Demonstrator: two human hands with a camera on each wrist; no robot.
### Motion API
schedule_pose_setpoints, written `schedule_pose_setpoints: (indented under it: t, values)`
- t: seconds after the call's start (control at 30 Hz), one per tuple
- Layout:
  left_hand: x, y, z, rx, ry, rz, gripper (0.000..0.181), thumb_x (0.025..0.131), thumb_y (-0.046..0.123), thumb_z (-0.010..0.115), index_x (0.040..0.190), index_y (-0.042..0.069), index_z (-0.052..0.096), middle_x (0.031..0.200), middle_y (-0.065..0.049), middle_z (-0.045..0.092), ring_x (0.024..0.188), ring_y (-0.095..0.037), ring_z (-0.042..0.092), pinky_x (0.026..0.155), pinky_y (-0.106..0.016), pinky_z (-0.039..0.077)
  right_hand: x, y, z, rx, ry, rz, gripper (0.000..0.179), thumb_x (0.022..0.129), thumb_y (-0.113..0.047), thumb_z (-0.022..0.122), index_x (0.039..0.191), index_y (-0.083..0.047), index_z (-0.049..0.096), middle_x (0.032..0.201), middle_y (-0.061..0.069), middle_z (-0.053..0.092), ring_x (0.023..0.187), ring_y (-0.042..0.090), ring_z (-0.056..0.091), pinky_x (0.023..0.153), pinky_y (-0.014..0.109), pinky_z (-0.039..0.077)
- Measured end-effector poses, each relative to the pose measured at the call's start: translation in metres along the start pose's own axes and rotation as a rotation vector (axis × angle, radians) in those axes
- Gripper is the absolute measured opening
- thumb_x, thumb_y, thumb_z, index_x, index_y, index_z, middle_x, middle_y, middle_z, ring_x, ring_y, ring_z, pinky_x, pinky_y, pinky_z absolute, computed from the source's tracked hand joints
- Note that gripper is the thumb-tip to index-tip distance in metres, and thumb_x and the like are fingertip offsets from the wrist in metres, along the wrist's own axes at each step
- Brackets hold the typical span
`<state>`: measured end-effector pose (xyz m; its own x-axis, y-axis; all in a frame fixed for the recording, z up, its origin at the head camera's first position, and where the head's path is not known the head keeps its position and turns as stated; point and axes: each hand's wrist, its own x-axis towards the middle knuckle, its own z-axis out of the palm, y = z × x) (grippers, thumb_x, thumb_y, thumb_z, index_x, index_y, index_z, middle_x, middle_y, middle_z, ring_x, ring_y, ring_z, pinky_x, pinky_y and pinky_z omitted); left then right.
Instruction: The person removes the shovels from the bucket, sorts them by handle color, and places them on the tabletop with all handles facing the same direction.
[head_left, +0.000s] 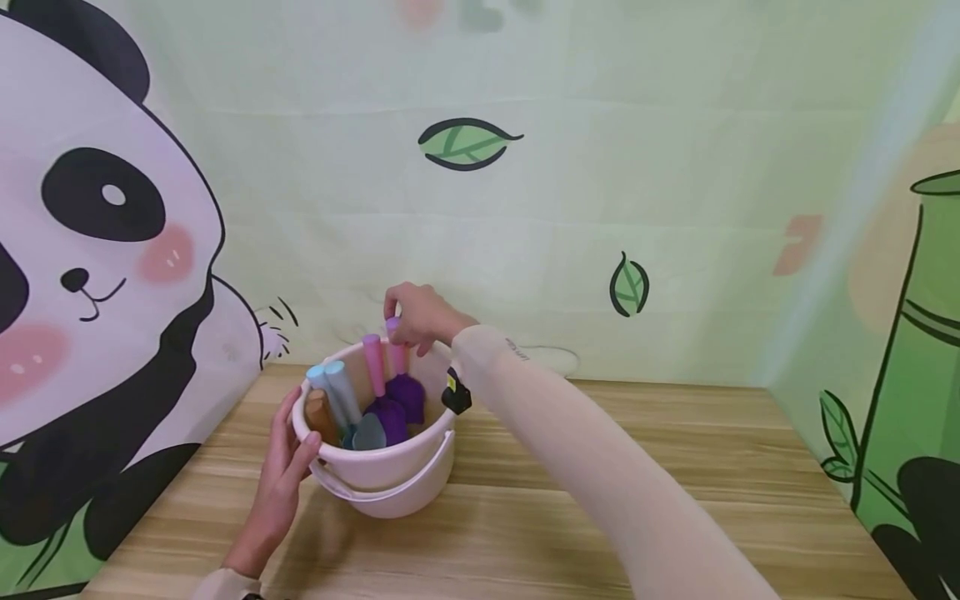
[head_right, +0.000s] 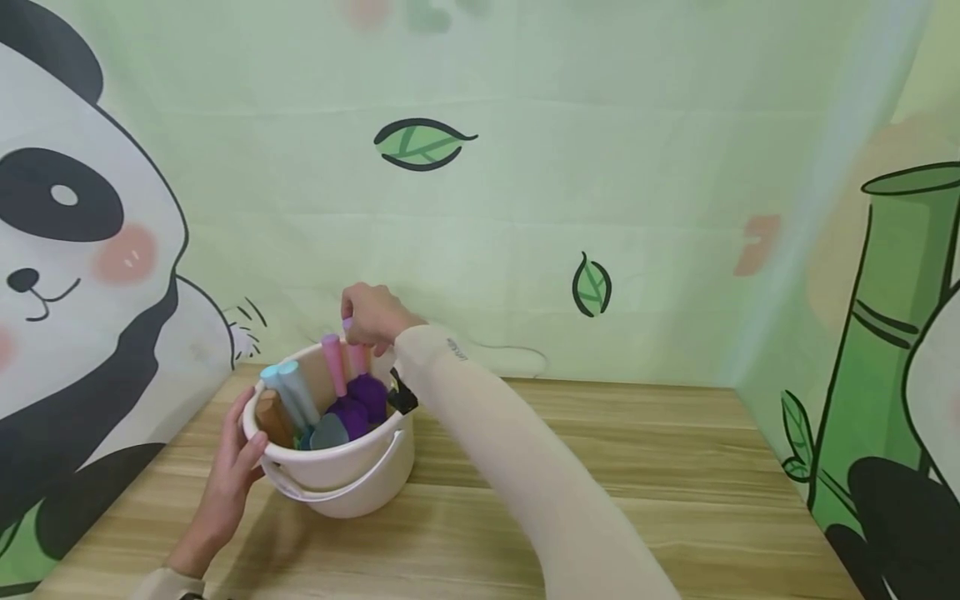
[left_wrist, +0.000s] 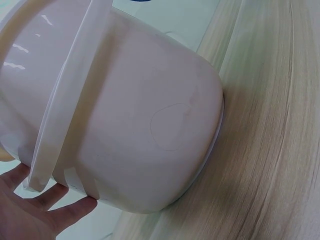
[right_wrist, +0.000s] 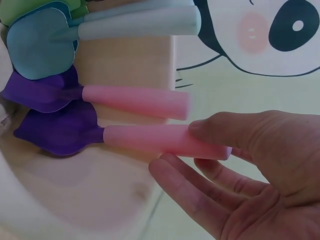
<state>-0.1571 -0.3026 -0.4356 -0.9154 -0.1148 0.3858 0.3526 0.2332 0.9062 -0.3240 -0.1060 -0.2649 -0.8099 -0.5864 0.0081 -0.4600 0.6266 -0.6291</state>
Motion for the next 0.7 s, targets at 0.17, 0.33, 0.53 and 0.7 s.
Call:
schedule_pose_setpoints:
  t: [0.17,0.33,0.53,0.7]
  values:
    - [0.001,0.0,0.0,0.003,-0.003,0.002,0.063,0.109,0.018,0.041,0.165,0.03,0.015,0.168,-0.006,0.018,0.147,-0.035,0.027,0.094,-0.013,0.043,-0.004,0.0,-0.005,-0.014,0.013,-0.009,0.026,0.087,0.004,0.075,0.106,-0.007,0.06,0.097,0.016,0.062,0.083,0.027,0.07,0.058,0.034,0.061]
    - [0.002,0.0,-0.001,0.009,-0.004,-0.002,0.063,0.109,0.019,0.042,0.165,0.031,0.015,0.168,-0.005,0.018,0.148,-0.037,0.026,0.095,-0.013,0.042,-0.008,0.001,-0.01,-0.016,0.038,-0.035,0.025,0.088,0.002,0.074,0.107,-0.008,0.061,0.098,0.015,0.062,0.079,0.023,0.065,0.057,0.034,0.06]
    - [0.001,0.0,-0.001,0.017,-0.005,-0.006,0.063,0.109,0.02,0.042,0.165,0.031,0.015,0.168,-0.005,0.017,0.148,-0.038,0.025,0.094,-0.013,0.042,-0.014,-0.001,-0.018,-0.003,0.081,-0.076,0.021,0.09,-0.001,0.071,0.108,-0.009,0.061,0.1,0.011,0.067,0.083,0.024,0.064,0.058,0.034,0.06]
    - [0.001,0.0,-0.001,0.035,-0.009,-0.017,0.063,0.11,0.021,0.042,0.165,0.033,0.013,0.169,-0.004,0.017,0.149,-0.039,0.024,0.094,-0.015,0.041,-0.02,0.0,-0.024,0.06,0.111,-0.117,0.02,0.094,-0.004,0.071,0.11,-0.009,0.06,0.103,0.013,0.068,0.088,0.025,0.065,0.059,0.035,0.061]
